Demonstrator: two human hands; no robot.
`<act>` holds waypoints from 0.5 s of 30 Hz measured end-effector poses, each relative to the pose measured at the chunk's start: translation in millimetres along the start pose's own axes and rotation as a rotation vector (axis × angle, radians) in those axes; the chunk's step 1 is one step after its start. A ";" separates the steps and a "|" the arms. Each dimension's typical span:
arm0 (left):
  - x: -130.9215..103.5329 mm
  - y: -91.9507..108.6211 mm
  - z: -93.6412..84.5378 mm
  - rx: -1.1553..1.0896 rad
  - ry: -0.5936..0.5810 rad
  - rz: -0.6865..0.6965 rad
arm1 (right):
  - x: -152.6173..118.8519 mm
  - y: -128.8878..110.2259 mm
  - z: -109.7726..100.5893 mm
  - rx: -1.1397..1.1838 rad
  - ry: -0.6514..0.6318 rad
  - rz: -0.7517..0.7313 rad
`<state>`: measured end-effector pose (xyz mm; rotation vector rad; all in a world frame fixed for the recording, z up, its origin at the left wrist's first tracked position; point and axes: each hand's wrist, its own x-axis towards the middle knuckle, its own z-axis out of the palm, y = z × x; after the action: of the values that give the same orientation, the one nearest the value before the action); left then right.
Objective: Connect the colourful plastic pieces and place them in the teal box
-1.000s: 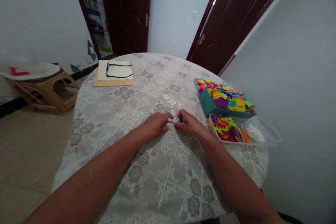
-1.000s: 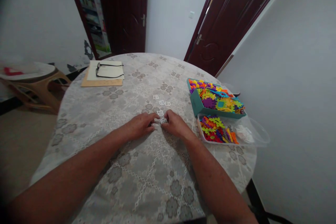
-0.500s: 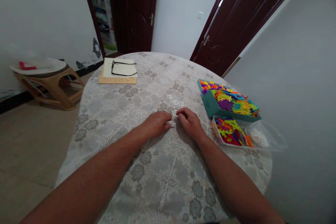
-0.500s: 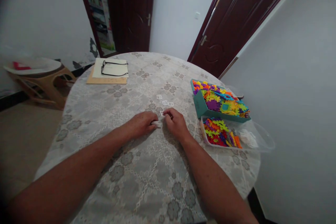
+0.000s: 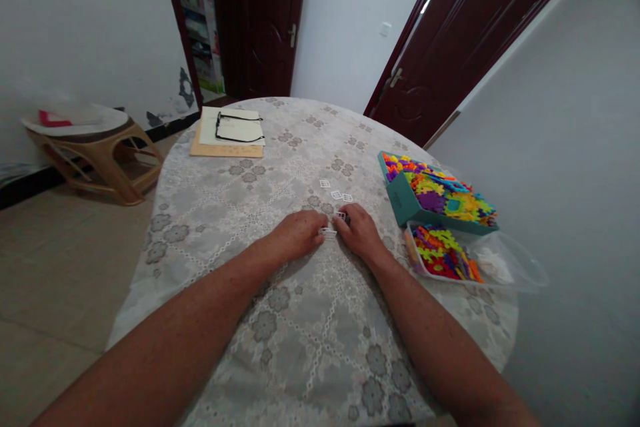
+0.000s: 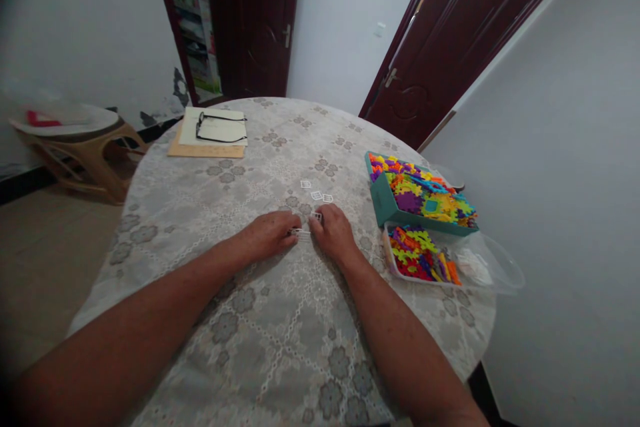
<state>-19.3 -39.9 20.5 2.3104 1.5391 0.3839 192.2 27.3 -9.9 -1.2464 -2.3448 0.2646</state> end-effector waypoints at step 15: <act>-0.4 -2.1 1.1 -0.088 0.023 -0.015 | -15.9 -5.3 -7.4 0.529 -0.072 -0.068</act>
<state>-20.7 -39.7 18.7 2.2341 1.5178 0.4664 199.5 10.9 -6.4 -0.9062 -2.1632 0.8541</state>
